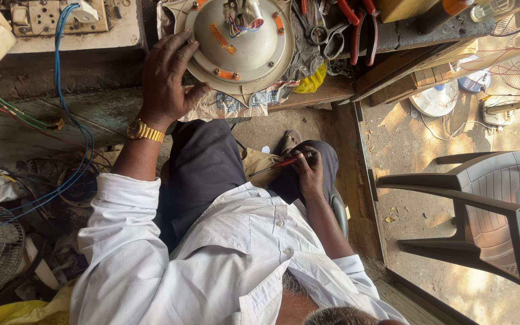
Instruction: The person repairs a dome-shaped ceiling light fixture at a cluttered workbench. They hold the fixture, manipulate its wires and lamp holder, unscrew and reattach parts by hand, and use a screwdriver to tighten components while working with the fixture on their lap and on the bench.
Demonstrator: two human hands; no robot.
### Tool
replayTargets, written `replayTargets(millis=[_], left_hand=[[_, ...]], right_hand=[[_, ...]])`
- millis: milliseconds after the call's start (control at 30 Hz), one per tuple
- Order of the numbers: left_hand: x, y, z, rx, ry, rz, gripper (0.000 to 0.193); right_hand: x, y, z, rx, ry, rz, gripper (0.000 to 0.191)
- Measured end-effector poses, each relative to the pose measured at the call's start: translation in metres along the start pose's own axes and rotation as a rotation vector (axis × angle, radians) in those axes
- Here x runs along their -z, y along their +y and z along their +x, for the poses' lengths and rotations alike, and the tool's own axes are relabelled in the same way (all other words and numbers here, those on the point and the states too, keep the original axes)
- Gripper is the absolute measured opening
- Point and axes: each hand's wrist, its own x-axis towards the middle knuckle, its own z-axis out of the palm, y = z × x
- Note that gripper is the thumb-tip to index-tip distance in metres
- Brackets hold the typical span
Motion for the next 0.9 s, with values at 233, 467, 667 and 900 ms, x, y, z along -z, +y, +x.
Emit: replayTargets(millis=[233, 467, 667, 900], left_hand=[[0.007, 0.012, 0.022, 0.091, 0.024, -0.002, 0.025], [0.010, 0.024, 0.041, 0.162, 0.047, 0.045, 0.014], [0.000, 0.023, 0.041, 0.197, 0.079, 0.056, 0.008], [-0.011, 0.017, 0.041, 0.277, 0.070, 0.063, 0.014]], right_hand=[[0.005, 0.001, -0.001, 0.009, -0.016, 0.046, 0.024], [0.012, 0.003, -0.001, 0.006, -0.009, 0.046, 0.026], [0.017, 0.005, 0.001, -0.008, 0.005, 0.028, 0.026], [0.019, 0.002, 0.000, -0.008, -0.007, 0.066, 0.027]])
